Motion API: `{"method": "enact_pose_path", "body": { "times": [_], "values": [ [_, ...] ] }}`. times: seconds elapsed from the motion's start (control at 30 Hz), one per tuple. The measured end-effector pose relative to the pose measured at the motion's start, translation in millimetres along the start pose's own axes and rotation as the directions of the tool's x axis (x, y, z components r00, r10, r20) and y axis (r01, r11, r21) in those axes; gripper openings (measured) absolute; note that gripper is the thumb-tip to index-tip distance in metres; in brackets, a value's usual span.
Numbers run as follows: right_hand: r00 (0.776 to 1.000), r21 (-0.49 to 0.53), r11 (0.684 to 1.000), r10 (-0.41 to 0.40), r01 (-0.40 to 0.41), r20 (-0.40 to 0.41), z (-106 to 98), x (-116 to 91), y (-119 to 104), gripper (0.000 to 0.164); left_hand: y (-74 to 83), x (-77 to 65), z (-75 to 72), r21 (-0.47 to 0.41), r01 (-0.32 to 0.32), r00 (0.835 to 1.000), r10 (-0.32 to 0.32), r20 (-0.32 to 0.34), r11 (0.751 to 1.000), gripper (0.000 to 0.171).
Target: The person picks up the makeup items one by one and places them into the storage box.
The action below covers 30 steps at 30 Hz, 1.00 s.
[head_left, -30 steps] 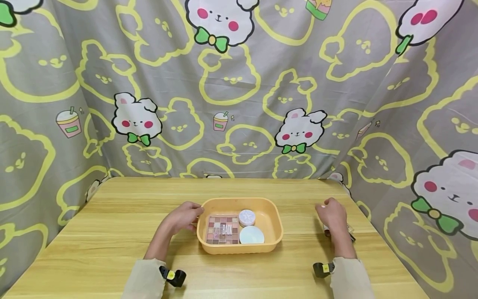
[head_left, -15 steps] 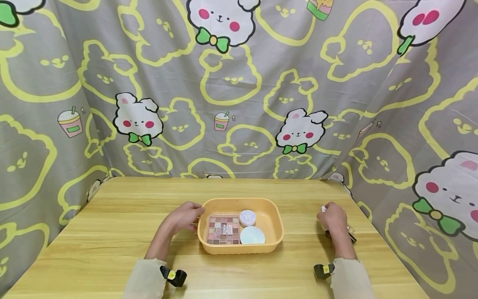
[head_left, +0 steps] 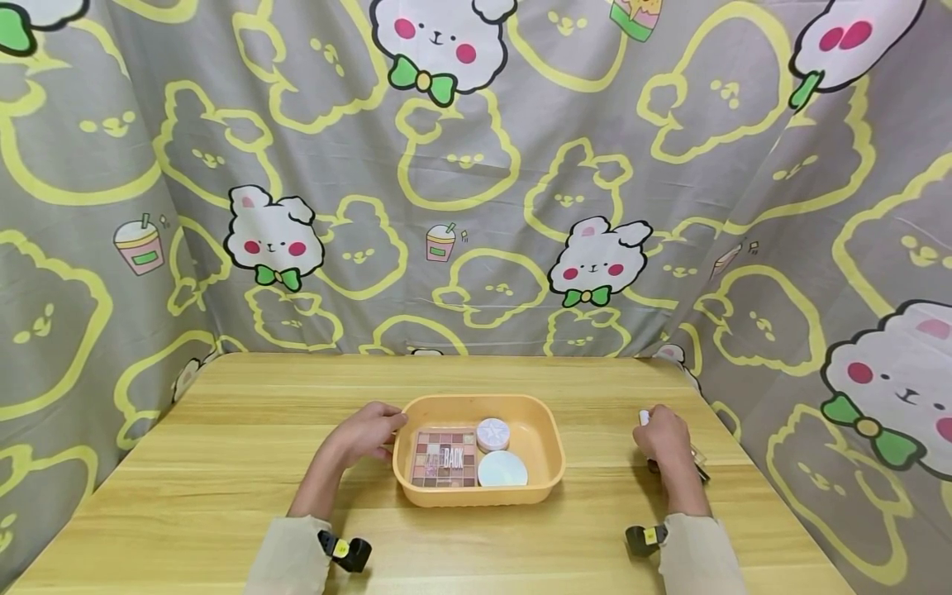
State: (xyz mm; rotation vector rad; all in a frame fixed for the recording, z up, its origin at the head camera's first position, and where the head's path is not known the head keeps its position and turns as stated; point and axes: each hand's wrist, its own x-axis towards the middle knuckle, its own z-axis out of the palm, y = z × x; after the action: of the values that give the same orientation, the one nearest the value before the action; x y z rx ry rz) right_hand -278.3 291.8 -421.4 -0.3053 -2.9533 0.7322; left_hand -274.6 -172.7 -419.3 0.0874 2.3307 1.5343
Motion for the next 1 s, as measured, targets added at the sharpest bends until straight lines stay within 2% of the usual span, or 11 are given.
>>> {"method": "enact_pose_path", "body": {
  "times": [0.13,0.43,1.0],
  "values": [
    [1.000,-0.006,1.000,0.001,-0.001,0.012,-0.6,0.2,-0.1,0.024,-0.5,0.3,-0.3,-0.001,0.000,1.000,0.000,0.003,1.000,0.041],
    [0.998,-0.009,1.000,0.025,-0.024,0.052,-0.7,0.6,0.2,0.014,-0.5,-0.2,-0.6,-0.009,0.001,1.000,-0.001,0.006,1.000,0.041],
    [0.995,-0.002,0.999,0.036,-0.036,0.095,2.6,-2.2,-3.3,0.021,0.3,-0.6,-0.4,-0.019,0.001,1.000,0.000,0.016,1.000,0.042]
  ]
}}
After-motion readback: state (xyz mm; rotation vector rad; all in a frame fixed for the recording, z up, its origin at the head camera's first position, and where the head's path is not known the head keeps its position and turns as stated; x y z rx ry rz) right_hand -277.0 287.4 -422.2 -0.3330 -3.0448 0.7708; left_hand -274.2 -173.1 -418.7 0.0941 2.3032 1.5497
